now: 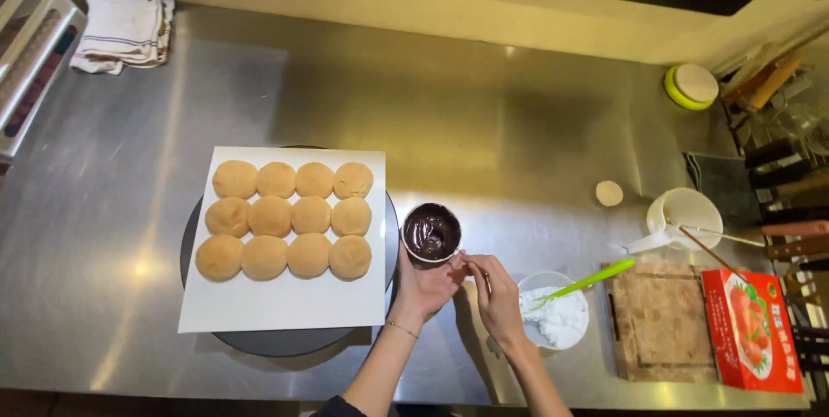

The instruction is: The person takes melted chocolate, applies it to a series of pastries on a tray using a spoon, and then uses a hand blender to mix ingredients in a bowl.

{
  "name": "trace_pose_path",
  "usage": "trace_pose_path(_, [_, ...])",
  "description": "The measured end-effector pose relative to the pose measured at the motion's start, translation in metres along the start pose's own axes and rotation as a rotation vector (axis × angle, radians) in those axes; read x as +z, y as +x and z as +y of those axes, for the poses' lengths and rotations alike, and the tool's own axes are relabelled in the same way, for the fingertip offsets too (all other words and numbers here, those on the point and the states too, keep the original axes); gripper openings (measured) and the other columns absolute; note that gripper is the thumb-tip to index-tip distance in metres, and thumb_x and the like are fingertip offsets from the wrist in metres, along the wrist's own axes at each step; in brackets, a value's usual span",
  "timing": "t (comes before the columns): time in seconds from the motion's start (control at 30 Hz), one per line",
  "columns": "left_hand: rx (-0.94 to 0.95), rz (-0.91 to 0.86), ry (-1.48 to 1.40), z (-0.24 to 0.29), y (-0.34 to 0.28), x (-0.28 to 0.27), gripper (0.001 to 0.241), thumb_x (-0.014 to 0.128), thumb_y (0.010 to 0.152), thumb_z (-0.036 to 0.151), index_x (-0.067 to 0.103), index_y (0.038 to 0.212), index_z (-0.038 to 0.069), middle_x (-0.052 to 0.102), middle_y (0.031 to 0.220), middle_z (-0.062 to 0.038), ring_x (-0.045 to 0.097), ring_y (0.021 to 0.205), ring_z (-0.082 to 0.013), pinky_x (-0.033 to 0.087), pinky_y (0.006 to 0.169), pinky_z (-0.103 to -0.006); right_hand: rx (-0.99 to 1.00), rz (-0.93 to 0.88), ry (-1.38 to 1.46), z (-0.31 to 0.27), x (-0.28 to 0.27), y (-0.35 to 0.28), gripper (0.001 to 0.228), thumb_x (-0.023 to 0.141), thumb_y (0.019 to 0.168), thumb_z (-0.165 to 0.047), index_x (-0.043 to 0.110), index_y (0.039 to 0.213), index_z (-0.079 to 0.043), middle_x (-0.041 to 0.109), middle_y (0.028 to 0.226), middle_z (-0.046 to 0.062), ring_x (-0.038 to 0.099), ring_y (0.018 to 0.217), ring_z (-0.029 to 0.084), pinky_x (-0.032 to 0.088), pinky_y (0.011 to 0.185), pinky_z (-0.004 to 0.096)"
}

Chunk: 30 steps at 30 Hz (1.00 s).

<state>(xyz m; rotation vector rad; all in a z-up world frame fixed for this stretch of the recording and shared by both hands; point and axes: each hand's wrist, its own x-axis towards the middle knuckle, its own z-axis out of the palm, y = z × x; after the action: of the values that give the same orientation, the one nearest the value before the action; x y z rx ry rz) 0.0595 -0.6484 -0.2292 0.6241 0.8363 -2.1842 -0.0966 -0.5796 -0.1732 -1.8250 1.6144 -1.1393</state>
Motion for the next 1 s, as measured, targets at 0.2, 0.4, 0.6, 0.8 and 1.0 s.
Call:
trace_pose_path(0.2, [-0.305,0.048,1.226,-0.029,-0.132,-0.049,0.092,0.050,0.106,0.079,0.061,0.166,0.009,0.080,0.155,-0.013,0.083,0.124,-0.0263,0.068,0.104,-0.0396,0.163,0.050,-0.078,-0.033,0.014,-0.009,0.028,0.055,0.121,-0.021,0.082,0.120,-0.010,0.082,0.109,0.003,0.084,0.087,0.014,0.061,0.082,0.028])
trace_pose_path(0.4, [-0.235,-0.455,1.863,0.062,-0.317,0.043,0.030,0.065,0.119,0.040,0.082,0.122,0.015,0.088,0.126,0.004,0.080,0.115,-0.0032,0.062,0.111,-0.0196,0.275,0.161,-0.095,-0.058,0.040,-0.006,0.026,0.056,0.120,-0.014,0.081,0.123,-0.006,0.083,0.111,0.008,0.084,0.094,0.018,0.065,0.085,0.032])
trace_pose_path(0.6, [1.085,0.006,1.913,0.219,-0.372,0.110,0.019,0.065,0.117,0.022,0.079,0.113,0.009,0.085,0.108,-0.003,0.074,0.098,-0.0124,0.058,0.094,-0.0284,0.455,0.416,0.256,-0.073,0.054,-0.003,0.035,0.051,0.125,-0.017,0.078,0.120,0.005,0.082,0.103,0.018,0.080,0.089,0.023,0.067,0.087,0.034])
trace_pose_path(0.8, [1.297,0.208,2.302,0.260,-0.331,0.145,0.056,0.075,0.116,0.037,0.064,0.162,0.006,0.067,0.152,-0.022,0.060,0.149,-0.0481,0.046,0.126,-0.0603,0.762,0.829,0.795,0.003,0.067,-0.022,0.037,0.039,0.132,-0.021,0.067,0.134,0.003,0.077,0.111,0.011,0.080,0.097,0.012,0.069,0.093,0.022])
trace_pose_path(1.0, [1.063,0.411,2.375,0.242,-0.326,0.162,0.076,0.075,0.113,0.048,0.057,0.166,-0.002,0.070,0.154,-0.030,0.065,0.148,-0.0483,0.056,0.118,-0.0593,1.028,1.092,1.591,0.156,0.102,-0.064,0.027,0.055,0.125,-0.012,0.071,0.135,0.006,0.080,0.123,0.017,0.085,0.107,0.022,0.075,0.100,0.028])
